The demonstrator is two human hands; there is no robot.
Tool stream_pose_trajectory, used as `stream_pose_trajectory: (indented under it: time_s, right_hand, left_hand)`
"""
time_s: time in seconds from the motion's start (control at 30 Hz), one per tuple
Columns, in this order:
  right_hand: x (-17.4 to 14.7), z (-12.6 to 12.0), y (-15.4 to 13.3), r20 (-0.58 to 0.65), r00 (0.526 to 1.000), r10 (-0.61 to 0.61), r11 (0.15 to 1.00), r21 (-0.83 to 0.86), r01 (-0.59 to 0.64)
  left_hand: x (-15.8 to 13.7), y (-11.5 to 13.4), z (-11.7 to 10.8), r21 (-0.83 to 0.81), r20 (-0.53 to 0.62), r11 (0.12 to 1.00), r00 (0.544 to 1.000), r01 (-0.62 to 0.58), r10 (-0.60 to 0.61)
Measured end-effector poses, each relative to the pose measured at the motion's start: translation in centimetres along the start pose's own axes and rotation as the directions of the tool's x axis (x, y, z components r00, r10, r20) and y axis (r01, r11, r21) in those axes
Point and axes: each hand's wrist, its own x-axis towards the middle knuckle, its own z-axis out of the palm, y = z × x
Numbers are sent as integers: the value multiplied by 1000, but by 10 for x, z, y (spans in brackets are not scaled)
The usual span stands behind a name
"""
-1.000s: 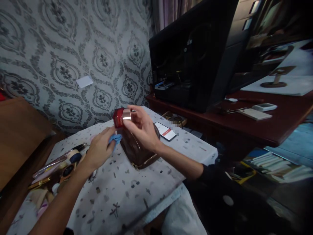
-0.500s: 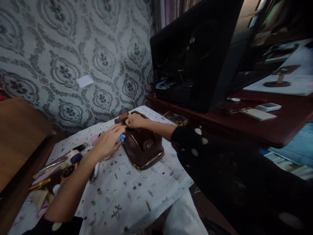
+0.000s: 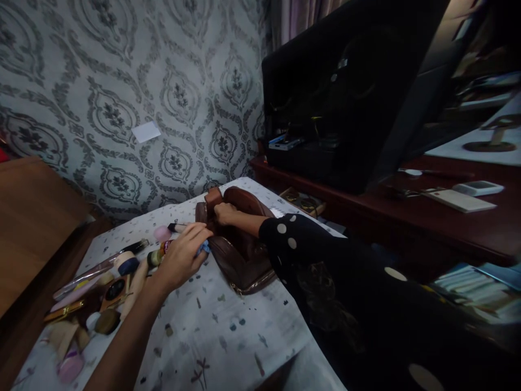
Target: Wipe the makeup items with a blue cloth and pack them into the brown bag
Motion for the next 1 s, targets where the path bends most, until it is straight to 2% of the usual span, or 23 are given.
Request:
stream_pose_trajectory:
  time_s: [0.07, 0.13, 0.3, 0.4, 0.5, 0.53, 0.57, 0.6, 0.63, 0.7, 0.87, 1.0]
  right_hand:
    - [-4, 0, 3, 88, 994, 67, 997, -53, -62]
    - [-8, -1, 5, 122, 987, 100, 993, -78, -91]
    - [-16, -11, -2, 142, 986, 88, 984, -166, -64]
    - [-25, -28, -12, 91, 996, 8, 972, -233, 14]
    - [-34, -55, -8, -42, 993, -108, 943, -320, 89]
    - [-35, -64, -2, -127, 985, -117, 915, -399, 57]
    - [-35, -72, 6, -171, 983, -71, 897, -441, -12]
    - [-33, -79, 15, -143, 989, 31, 890, -447, -93]
    - [-31, -85, 24, -96, 992, 84, 891, -439, -118]
    - [-27, -91, 37, -46, 991, 125, 893, -429, -133]
    - [-29, -90, 40, -89, 991, 104, 901, -414, -131]
    - [-32, -84, 33, -89, 992, 88, 904, -410, -117]
  left_hand:
    - [1, 1, 1, -16, -15, 1000, 1000, 8, -8]
    - [2, 2, 2, -23, -23, 1000, 1000, 10, -10]
    - [2, 3, 5, -18, -44, 1000, 999, 11, -12]
    - [3, 3, 4, -10, -30, 1000, 999, 20, -21]
    - [6, 2, -1, 15, -1, 1000, 1000, -10, 10]
    - [8, 1, -2, 20, 12, 999, 1000, -26, 25]
    - [10, 1, -4, 23, 28, 999, 999, -39, 38]
    - [12, 1, -5, 27, 42, 998, 998, -48, 47]
    - [14, 1, -6, 35, 54, 998, 997, -53, 51]
    - [16, 2, -7, 66, 61, 997, 997, -50, 46]
    - [10, 5, -8, 139, 3, 990, 1000, -25, 25]
    - [-1, 7, -9, 117, -36, 993, 999, 2, 2]
